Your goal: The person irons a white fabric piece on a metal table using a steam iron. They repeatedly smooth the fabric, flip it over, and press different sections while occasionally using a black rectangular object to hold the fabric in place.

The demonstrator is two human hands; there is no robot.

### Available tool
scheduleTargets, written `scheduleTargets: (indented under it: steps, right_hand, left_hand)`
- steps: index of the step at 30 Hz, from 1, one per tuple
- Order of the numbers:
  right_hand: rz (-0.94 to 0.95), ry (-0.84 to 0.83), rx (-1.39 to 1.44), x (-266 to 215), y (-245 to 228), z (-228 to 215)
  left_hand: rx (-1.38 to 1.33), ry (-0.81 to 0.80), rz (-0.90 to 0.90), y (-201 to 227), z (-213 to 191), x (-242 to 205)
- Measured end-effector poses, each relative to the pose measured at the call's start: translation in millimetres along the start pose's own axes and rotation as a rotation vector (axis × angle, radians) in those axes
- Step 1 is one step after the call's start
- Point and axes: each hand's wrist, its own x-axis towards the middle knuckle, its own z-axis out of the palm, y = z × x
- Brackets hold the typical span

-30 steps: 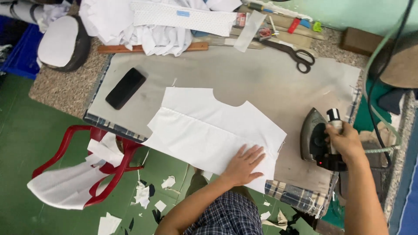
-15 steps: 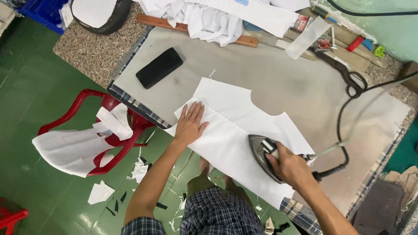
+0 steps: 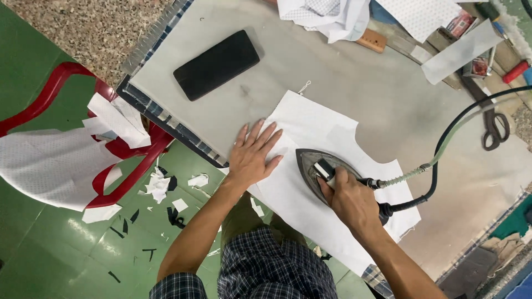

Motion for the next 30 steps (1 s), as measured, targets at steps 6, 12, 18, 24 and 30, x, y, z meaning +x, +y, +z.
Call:
scheduleTargets:
  steps: [6,12,18,24,30]
  right_hand:
    - [-0.040,0.131,-0.018,17,-13,-11]
    - [-0.006,0.076,0.036,18,-16,-22]
    - [0.041,-0.125,0.178,22,-12,-32]
    - [-0.017,-0.261,0.356,24,-3,-51]
    - [-0.162,-0.204,0.509,23,11,-33]
  left_hand:
    - [-0.030,0.020,0.036,-11,-3,8]
    - [0.155,-0.024,-0.015,-95,-52,96]
    - [0.210,-0.101,-0.265,-128,-37,87]
    - [0.040,0.080,-0.377,-50,-62,-15]
    - [-0.211,-0.040,-0.335,144,-83,-118]
